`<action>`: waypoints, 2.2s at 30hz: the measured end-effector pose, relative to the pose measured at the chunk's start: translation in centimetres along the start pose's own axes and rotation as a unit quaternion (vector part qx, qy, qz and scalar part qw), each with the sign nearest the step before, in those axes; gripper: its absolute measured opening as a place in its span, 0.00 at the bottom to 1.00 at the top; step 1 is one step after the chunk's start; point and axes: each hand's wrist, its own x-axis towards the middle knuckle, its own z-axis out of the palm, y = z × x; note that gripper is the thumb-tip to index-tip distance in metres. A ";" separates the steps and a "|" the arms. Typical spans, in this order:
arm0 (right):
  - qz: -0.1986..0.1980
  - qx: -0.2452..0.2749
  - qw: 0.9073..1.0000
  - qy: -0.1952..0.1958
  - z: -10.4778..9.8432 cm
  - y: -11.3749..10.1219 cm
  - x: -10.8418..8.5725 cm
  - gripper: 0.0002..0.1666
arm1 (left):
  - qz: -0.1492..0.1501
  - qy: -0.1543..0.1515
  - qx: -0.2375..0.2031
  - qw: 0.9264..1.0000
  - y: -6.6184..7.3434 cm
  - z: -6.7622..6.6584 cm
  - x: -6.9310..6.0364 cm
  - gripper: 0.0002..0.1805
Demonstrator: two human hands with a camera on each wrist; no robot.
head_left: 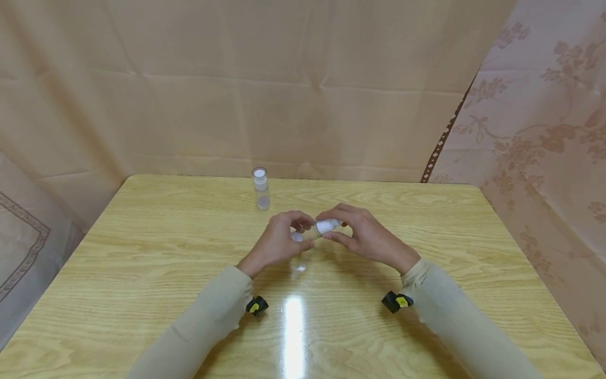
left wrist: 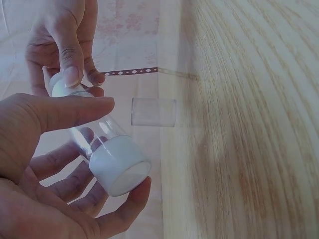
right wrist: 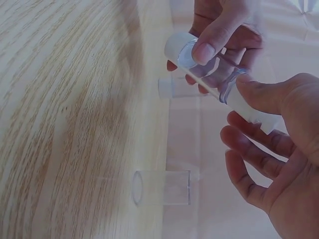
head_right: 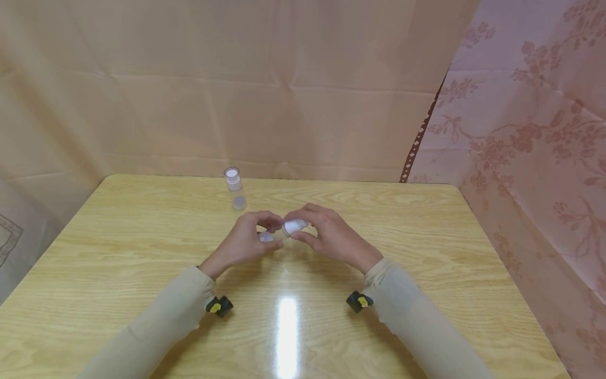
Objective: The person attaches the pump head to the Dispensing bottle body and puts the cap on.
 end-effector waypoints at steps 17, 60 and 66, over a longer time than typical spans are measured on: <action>0.069 0.028 0.997 -0.002 0.0 -0.4 0.1 0.16 | 0.055 0.045 0.075 0.995 0.4 0.3 -0.3 0.20; 0.035 0.034 0.999 0.021 0.1 0.1 -0.3 0.25 | 0.053 0.060 0.090 0.993 0.5 0.5 -0.4 0.21; -0.008 0.030 0.999 0.032 0.2 0.2 -0.3 0.25 | 0.043 0.043 0.057 0.997 0.1 0.3 -0.3 0.20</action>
